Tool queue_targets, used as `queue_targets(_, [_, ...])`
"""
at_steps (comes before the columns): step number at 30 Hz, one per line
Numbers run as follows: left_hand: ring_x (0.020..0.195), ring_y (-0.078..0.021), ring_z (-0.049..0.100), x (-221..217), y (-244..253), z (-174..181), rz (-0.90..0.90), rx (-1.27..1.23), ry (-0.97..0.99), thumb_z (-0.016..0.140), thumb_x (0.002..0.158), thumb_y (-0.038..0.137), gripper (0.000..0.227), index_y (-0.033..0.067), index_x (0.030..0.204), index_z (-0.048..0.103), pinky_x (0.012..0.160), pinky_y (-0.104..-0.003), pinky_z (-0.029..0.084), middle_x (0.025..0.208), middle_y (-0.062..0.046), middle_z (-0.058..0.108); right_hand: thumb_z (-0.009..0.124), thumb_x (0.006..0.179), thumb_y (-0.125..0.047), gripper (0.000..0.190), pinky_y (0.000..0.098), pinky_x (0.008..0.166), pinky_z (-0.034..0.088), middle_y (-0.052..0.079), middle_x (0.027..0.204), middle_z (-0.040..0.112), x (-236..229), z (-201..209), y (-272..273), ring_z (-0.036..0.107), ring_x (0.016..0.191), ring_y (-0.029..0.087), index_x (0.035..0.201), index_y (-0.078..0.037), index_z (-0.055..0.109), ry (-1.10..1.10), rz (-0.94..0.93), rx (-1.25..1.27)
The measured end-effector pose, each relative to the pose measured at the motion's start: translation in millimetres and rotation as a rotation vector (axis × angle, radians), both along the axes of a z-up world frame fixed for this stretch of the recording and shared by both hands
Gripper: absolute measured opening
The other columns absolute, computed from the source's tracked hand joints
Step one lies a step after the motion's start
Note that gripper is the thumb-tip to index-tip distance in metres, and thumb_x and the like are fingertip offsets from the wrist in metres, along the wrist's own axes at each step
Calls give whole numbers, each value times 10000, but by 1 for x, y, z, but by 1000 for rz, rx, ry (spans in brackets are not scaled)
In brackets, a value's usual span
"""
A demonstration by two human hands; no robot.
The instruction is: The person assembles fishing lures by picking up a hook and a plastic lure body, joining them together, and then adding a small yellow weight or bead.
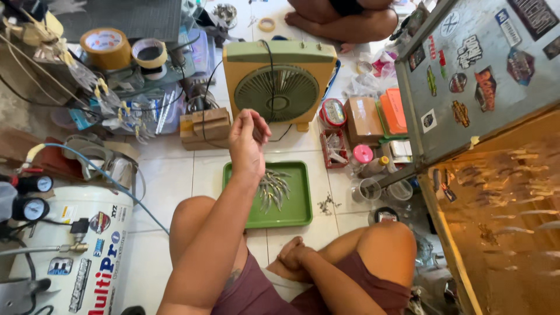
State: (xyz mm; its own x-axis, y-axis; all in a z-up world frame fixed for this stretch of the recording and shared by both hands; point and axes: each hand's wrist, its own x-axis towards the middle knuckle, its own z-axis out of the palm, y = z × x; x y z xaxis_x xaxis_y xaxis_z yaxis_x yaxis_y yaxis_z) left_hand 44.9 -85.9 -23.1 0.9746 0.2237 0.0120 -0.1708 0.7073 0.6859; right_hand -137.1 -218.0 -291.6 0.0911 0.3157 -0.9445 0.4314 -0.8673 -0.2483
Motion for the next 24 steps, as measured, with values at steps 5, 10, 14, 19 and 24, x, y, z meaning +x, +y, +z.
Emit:
queue_targets(5, [605,-183,570,-26,4,19,-97,-40,137,519,1059,215,226,36,983,634,520,-253,377,792,-157,703,217,1044,67,536,734,974,448,459,1455,383,-5,-78,-13,482,1234,653,1574,53,295,-146,275,130])
queue_targets(10, [709,-178,585,-62,24,32,-1,-77,7,555,1057,170,141,69,985,621,610,-261,428,857,-132,706,255,1067,40,446,558,795,597,395,1301,591,0,-114,-19,647,1090,533,1468,102,439,-255,648,267])
queue_targets(14, [682,-160,546,-61,55,28,74,-65,-70,592,1042,224,125,106,1009,614,589,-258,385,881,-97,672,186,1051,-108,551,583,1157,243,294,1574,319,16,-43,-6,324,1439,461,1578,-80,346,25,-8,79])
queue_targets(19, [656,-139,514,-64,85,34,106,-133,-105,615,1032,227,123,105,1018,623,579,-239,386,876,-74,654,177,1084,-56,510,647,1160,287,325,1551,375,13,-67,-10,371,1430,500,1558,-42,363,8,110,116])
queue_targets(24, [583,-196,475,-54,111,25,89,-312,113,521,1010,226,208,54,1048,632,568,-296,361,837,-177,685,161,1098,-489,690,475,1140,249,188,1545,488,17,-60,7,434,1436,334,1449,-34,543,-155,-80,-115])
